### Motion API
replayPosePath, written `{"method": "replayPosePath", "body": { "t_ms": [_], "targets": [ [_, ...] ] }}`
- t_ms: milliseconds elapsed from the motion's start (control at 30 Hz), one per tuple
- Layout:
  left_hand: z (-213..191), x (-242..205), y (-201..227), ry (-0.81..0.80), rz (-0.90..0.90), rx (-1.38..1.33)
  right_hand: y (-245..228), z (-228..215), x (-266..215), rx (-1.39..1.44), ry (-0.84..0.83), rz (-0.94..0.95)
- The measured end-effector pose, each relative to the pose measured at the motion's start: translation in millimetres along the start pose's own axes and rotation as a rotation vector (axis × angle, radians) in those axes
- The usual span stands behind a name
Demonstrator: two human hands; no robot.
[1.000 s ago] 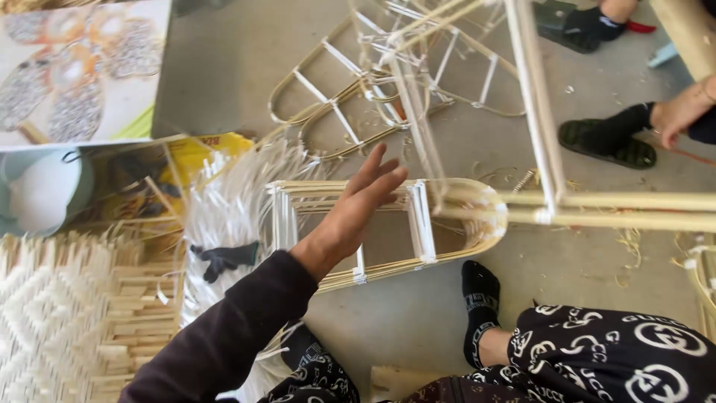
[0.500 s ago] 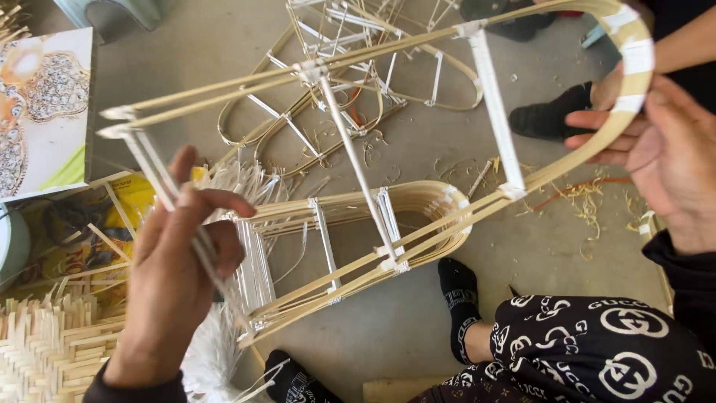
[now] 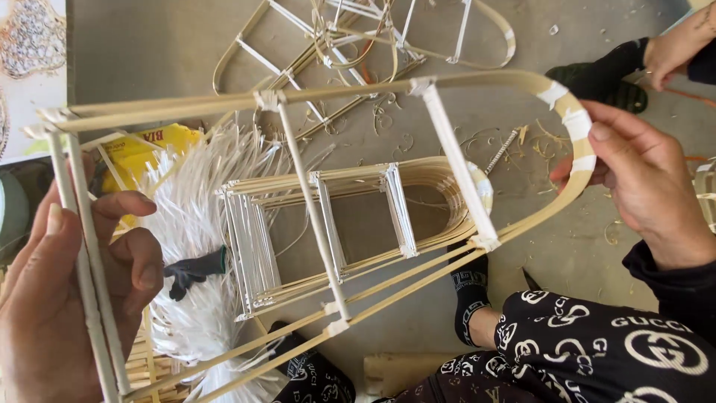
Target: The recorder is assembling and weaving bamboo furniture components using thin bamboo strips and a larger frame.
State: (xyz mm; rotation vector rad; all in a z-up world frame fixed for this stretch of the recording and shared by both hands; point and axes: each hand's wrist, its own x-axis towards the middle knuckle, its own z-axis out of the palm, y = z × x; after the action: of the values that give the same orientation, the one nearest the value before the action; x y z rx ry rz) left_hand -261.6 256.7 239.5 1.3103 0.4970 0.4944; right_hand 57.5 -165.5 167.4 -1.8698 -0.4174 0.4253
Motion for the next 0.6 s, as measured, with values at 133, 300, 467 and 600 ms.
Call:
{"method": "replayPosePath", "body": {
  "t_ms": [133,300,467,600],
  "targets": [
    [-2,16,-10,0.091,-0.193,-0.020,6,10,-1,-0.006,-0.044,-0.004],
    [-12,39,-37,0.138,-0.305,0.063,26,9,-2,0.014,-0.035,0.095],
    [-27,57,-69,0.140,-0.426,0.173,27,13,-5,0.073,-0.029,0.113],
    [-23,64,-81,0.149,-0.464,0.230,65,-7,-9,0.027,-0.045,0.153]
  ]
}}
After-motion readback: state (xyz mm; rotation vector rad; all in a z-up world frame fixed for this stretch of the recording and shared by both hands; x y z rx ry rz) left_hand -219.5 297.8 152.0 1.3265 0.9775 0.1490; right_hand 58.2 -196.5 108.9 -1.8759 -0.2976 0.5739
